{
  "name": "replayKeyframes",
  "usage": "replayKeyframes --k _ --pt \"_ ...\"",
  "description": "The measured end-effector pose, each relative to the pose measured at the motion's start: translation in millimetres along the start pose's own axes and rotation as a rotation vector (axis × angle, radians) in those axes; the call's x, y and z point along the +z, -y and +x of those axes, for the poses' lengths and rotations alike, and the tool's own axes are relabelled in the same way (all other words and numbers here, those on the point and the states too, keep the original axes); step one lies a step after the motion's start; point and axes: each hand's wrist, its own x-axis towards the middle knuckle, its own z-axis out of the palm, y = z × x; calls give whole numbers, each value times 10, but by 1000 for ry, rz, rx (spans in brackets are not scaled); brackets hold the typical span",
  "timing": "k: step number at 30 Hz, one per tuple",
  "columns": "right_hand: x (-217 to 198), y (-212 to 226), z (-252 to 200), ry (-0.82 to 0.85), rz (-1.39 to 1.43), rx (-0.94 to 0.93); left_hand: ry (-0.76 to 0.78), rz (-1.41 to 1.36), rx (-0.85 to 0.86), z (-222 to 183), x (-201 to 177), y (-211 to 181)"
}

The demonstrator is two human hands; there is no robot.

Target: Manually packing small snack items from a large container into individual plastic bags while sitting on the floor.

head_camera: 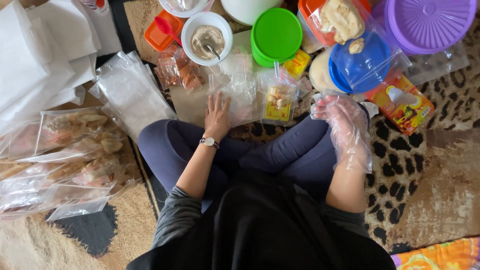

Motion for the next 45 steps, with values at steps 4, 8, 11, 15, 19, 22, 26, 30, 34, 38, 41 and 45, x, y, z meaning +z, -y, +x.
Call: replayKeyframes --k 4,8,11,15,19,22,26,30,34,38,41,45 --pt "428 123 153 184 -257 12 -30 -21 22 13 111 44" --pt "1066 175 425 592 -836 22 -49 64 23 21 157 54" --pt "1323 135 633 721 -1086 82 -44 86 31 13 174 41" --pt "1278 -1038 1216 468 -1347 73 -22 125 61 27 207 19" --pt "1495 -1785 1793 358 -1531 -132 -29 156 66 -30 202 -1" --pt "1681 -1849 1947 318 -1778 -279 -32 147 66 -113 162 -9" --pt "1642 -1928 2083 377 -1899 -268 -86 112 86 -115 115 -19" --pt "1620 -1938 2086 354 -1587 -250 -119 121 87 -107 195 -11" --pt "1471 -2117 2111 349 -1875 -353 -120 99 77 -25 246 40" --pt "1470 -2035 1972 294 -1856 -448 -143 42 10 145 184 46" --pt "1223 -2223 1859 283 -1703 -393 -261 -94 -69 444 106 69" --pt "1270 -2289 1786 164 -1173 -83 -314 -283 -132 977 231 203"
